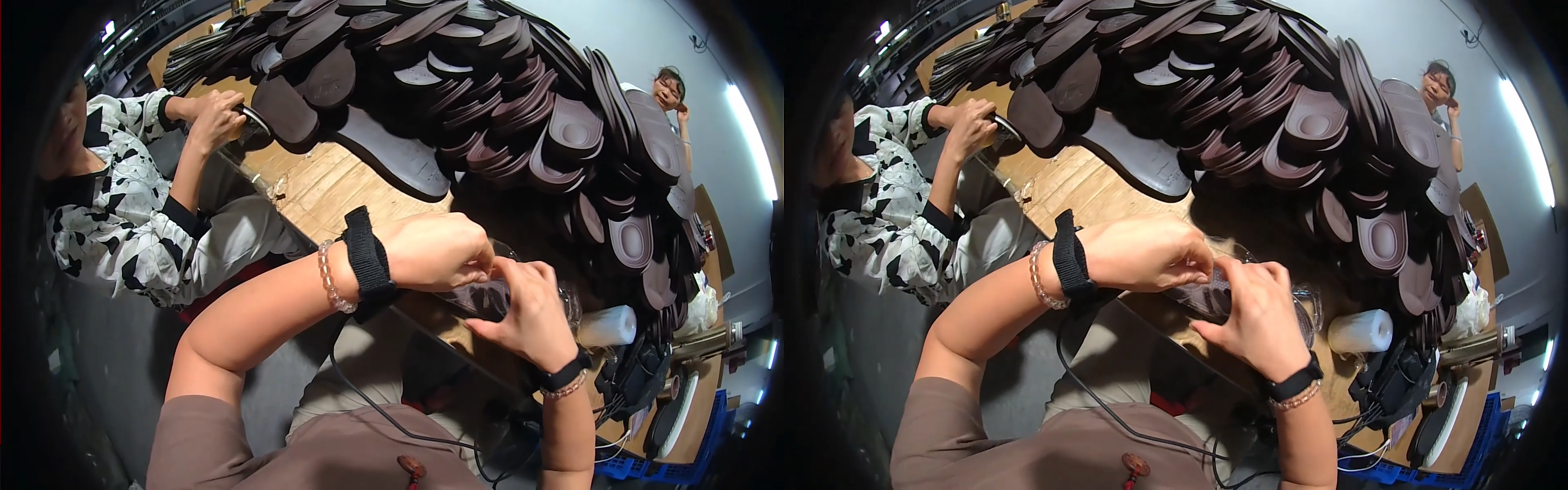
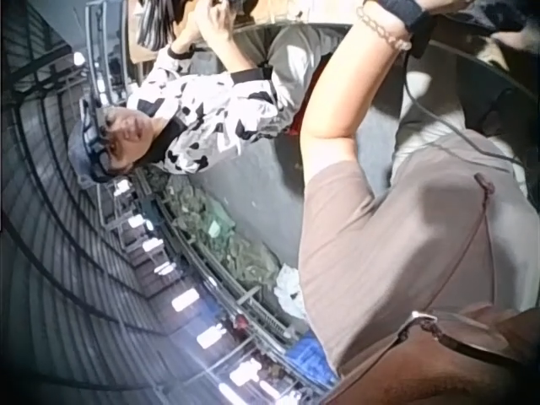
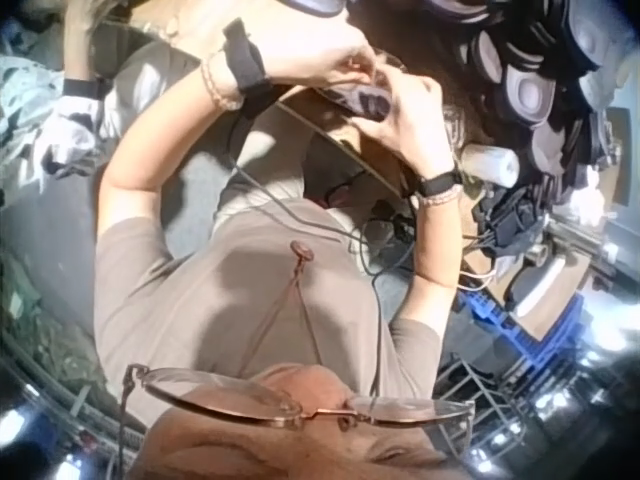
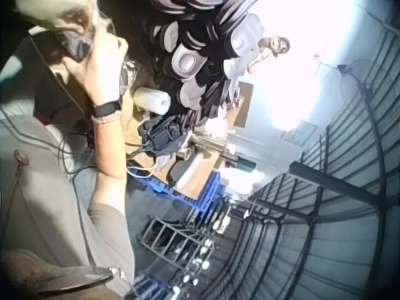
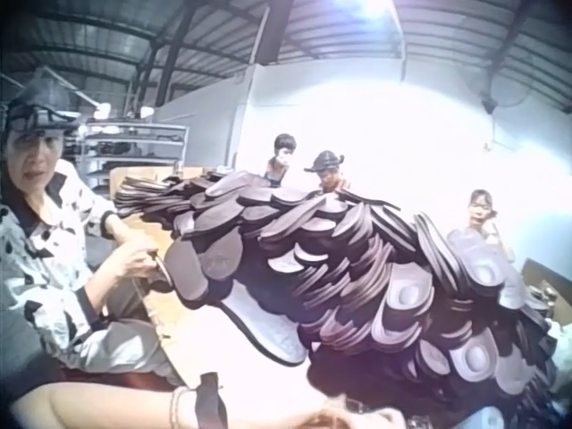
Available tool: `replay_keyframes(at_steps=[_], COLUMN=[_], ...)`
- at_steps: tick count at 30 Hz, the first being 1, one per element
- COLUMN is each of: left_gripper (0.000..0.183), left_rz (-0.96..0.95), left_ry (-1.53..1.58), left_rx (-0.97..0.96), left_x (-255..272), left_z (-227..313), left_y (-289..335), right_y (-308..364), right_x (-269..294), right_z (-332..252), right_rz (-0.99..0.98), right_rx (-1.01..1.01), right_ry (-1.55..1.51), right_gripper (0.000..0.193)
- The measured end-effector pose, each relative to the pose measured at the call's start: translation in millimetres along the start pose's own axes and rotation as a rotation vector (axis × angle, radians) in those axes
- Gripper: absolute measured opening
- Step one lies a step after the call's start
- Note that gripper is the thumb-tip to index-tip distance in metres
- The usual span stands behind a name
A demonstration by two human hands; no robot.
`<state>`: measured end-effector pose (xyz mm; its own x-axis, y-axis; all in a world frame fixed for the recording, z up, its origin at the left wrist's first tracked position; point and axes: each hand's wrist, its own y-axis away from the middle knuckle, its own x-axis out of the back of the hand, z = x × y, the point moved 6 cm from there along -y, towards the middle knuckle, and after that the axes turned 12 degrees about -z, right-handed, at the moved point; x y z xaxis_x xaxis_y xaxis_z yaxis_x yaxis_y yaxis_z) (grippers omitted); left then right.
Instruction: Apply adhesive tape to the edges of shoe insoles in a manufacturing setting.
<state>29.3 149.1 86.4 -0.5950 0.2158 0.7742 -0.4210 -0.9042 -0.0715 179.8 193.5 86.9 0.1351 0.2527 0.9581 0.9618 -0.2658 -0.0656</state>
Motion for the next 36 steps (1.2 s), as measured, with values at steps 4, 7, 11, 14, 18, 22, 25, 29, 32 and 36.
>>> replay_keyframes(at_steps=[4,7,11,14,18,22,25,29,32,36], left_gripper=[0.018,0.017,0.018,0.017,0.016,0.02,0.019,0.018,0.017,0.016], left_rz=[-0.028,-0.017,-0.019,-0.029,0.011,-0.026,0.008,0.0,-0.028,-0.051], left_ry=[-0.039,-0.024,-0.02,-0.031,-0.012,-0.021,-0.05,-0.072,-0.074,-0.094], left_rx=[0.039,0.041,0.015,0.01,-0.042,0.035,0.012,0.029,0.041,0.071], left_x=[6,5,3,3,-1,3,5,5,3,2], left_z=[6,2,1,1,-1,-2,-2,-3,-4,-4], left_y=[0,2,-1,1,0,1,4,2,-2,-3], right_y=[-22,-28,-27,-27,-27,-27,-9,28,50,67], right_x=[-29,-32,-44,-40,-39,-24,3,25,36,34], right_z=[15,11,24,20,21,16,16,44,54,66], right_rz=[-0.167,-0.149,-0.153,-0.085,-0.096,-0.132,-0.138,-0.283,-0.234,-0.216], right_rx=[-0.104,-0.183,-0.277,-0.191,-0.171,-0.169,-0.187,-0.307,-0.33,-0.402], right_ry=[-0.248,-0.369,-0.437,-0.344,-0.198,-0.165,0.008,0.223,0.287,0.393], right_gripper=[0.05,0.031,0.022,0.018,0.016,0.028,0.054,0.061,0.057,0.044])
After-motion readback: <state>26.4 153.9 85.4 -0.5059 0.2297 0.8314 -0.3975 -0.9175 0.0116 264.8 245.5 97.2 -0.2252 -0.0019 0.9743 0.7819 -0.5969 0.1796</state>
